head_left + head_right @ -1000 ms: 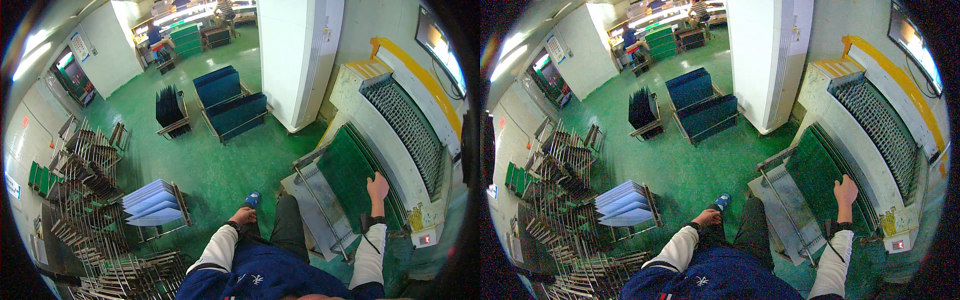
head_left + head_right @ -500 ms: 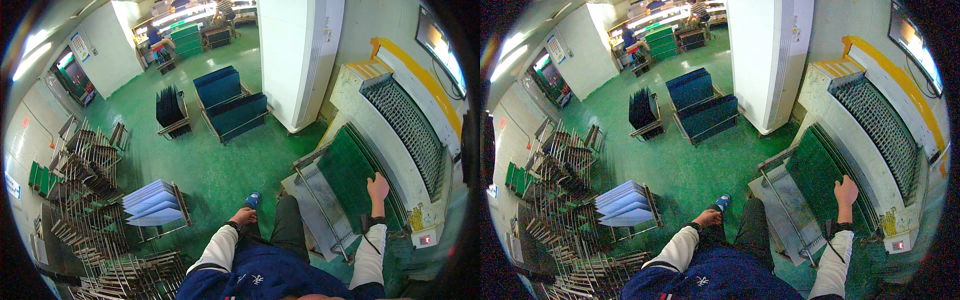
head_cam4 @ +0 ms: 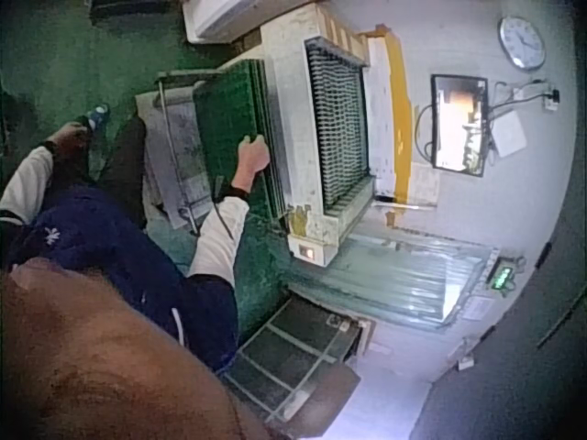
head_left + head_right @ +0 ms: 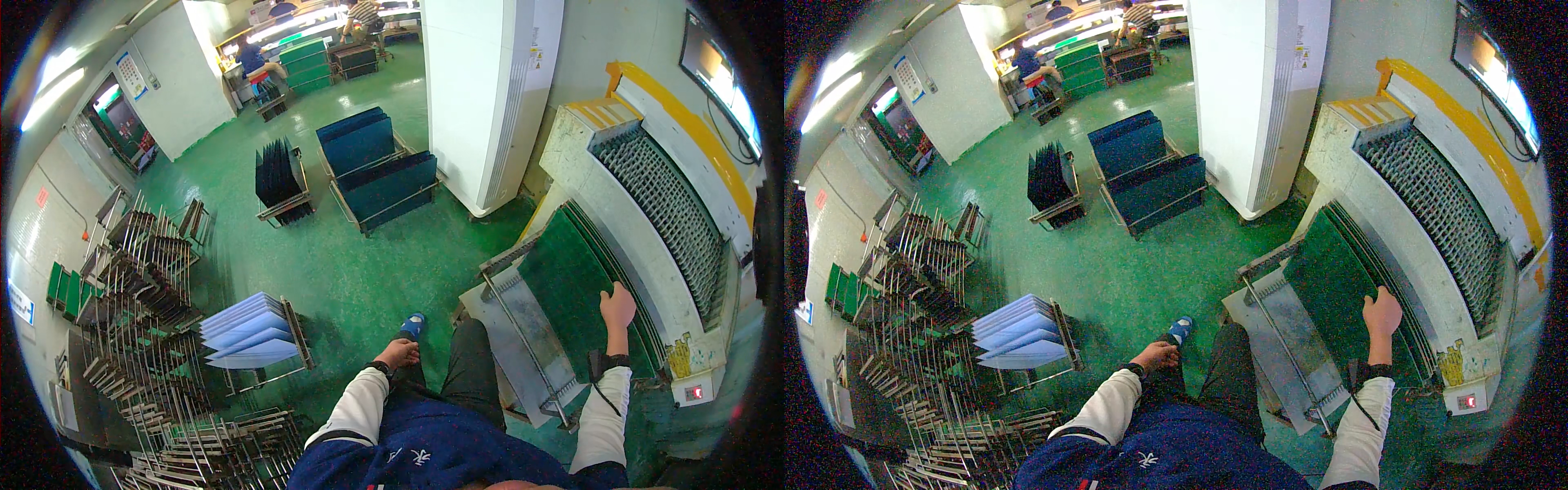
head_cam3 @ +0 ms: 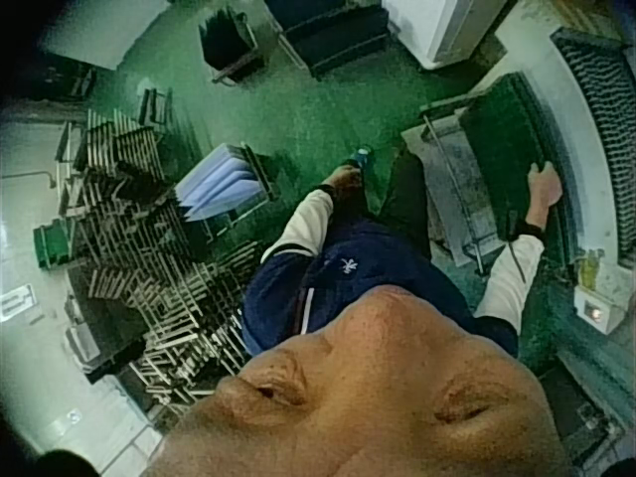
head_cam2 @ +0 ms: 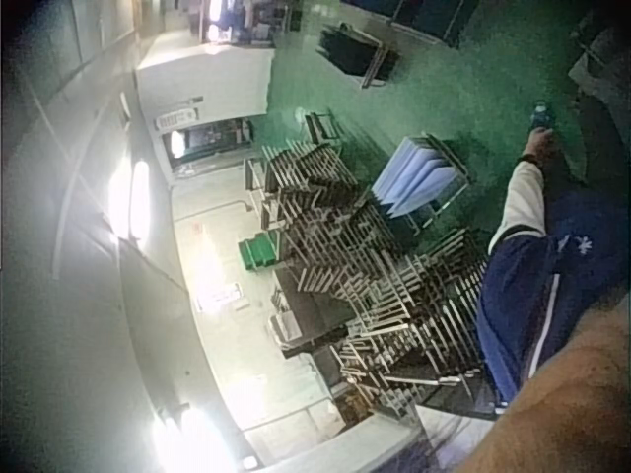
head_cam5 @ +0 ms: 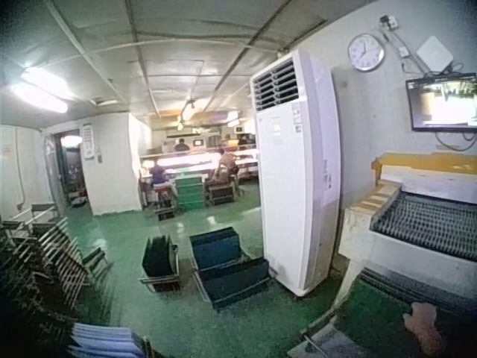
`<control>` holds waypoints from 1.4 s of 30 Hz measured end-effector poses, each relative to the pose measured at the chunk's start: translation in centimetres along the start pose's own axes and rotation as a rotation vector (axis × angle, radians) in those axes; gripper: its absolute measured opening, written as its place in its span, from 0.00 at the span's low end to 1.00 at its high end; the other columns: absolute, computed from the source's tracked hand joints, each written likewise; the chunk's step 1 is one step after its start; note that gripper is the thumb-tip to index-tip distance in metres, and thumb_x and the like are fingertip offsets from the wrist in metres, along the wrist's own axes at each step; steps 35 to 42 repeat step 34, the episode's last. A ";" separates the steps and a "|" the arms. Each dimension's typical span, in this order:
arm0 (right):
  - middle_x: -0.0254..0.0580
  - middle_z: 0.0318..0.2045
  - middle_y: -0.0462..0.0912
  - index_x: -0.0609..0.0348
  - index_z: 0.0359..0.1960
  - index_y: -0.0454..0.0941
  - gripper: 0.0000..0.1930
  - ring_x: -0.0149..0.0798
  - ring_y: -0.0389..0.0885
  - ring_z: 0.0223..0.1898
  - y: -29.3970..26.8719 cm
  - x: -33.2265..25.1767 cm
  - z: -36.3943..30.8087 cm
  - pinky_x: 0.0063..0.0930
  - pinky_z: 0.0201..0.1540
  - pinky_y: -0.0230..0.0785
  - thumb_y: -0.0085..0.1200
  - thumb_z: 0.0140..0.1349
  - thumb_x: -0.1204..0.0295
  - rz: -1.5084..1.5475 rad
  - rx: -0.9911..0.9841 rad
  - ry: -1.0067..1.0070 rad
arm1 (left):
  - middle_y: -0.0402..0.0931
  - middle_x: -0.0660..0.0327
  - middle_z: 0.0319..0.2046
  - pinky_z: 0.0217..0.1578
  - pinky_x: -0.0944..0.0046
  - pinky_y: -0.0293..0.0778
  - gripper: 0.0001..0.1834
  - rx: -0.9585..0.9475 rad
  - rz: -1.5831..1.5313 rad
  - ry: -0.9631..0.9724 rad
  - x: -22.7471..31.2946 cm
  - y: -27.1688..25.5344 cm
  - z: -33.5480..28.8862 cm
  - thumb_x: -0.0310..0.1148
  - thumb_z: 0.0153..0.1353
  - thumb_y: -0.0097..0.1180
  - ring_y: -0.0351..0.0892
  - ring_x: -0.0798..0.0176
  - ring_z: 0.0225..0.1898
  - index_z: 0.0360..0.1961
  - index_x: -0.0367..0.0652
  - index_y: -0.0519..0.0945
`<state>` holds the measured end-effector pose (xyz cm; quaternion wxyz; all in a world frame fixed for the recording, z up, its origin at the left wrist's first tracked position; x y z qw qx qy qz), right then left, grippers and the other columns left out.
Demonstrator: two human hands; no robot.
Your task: Loading green rectangular panels into an industrial processing machine.
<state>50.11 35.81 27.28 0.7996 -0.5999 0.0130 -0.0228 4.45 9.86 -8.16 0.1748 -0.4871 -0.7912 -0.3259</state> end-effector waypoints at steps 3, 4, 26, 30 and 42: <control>0.53 0.34 0.81 0.59 0.46 0.75 0.22 0.52 0.80 0.38 0.2 -0.1 0.1 0.44 0.39 0.72 0.59 0.51 0.61 -0.002 -0.008 0.001 | 0.73 0.59 0.31 0.33 0.61 0.78 0.10 -0.019 -0.040 0.013 -0.1 -0.1 0.0 0.34 0.61 0.54 0.76 0.63 0.31 0.37 0.39 0.71; 0.53 0.34 0.81 0.59 0.46 0.74 0.22 0.52 0.80 0.38 0.1 -0.2 0.1 0.44 0.39 0.72 0.59 0.51 0.61 -0.001 -0.013 0.001 | 0.73 0.59 0.31 0.33 0.62 0.78 0.10 -0.018 -0.041 0.011 -0.2 -0.3 0.1 0.34 0.61 0.54 0.76 0.63 0.31 0.37 0.39 0.71; 0.51 0.33 0.80 0.58 0.43 0.74 0.20 0.52 0.79 0.37 0.1 -0.3 0.0 0.44 0.39 0.72 0.59 0.50 0.62 0.001 0.015 -0.008 | 0.75 0.57 0.32 0.32 0.63 0.78 0.12 0.017 -0.007 -0.013 -0.1 -0.3 -0.1 0.35 0.59 0.56 0.77 0.61 0.31 0.39 0.38 0.72; 0.52 0.33 0.80 0.58 0.43 0.74 0.20 0.52 0.79 0.37 0.3 0.1 0.0 0.44 0.39 0.72 0.59 0.50 0.62 0.002 0.033 -0.017 | 0.75 0.57 0.32 0.32 0.62 0.78 0.12 0.011 0.010 -0.014 0.0 -0.1 -0.1 0.35 0.60 0.56 0.77 0.61 0.30 0.38 0.38 0.72; 0.52 0.34 0.80 0.58 0.43 0.74 0.20 0.51 0.79 0.37 0.1 -0.3 0.0 0.44 0.39 0.72 0.59 0.50 0.61 0.004 0.034 -0.013 | 0.75 0.57 0.31 0.33 0.62 0.78 0.12 -0.006 -0.016 0.015 -0.4 -0.6 0.3 0.35 0.60 0.56 0.77 0.62 0.30 0.38 0.38 0.72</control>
Point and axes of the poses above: each hand's wrist, its own z-axis towards the middle knuckle, its own y-axis out of the palm, x = y × z, the point moved 8 cm from there along z, towards the middle knuckle
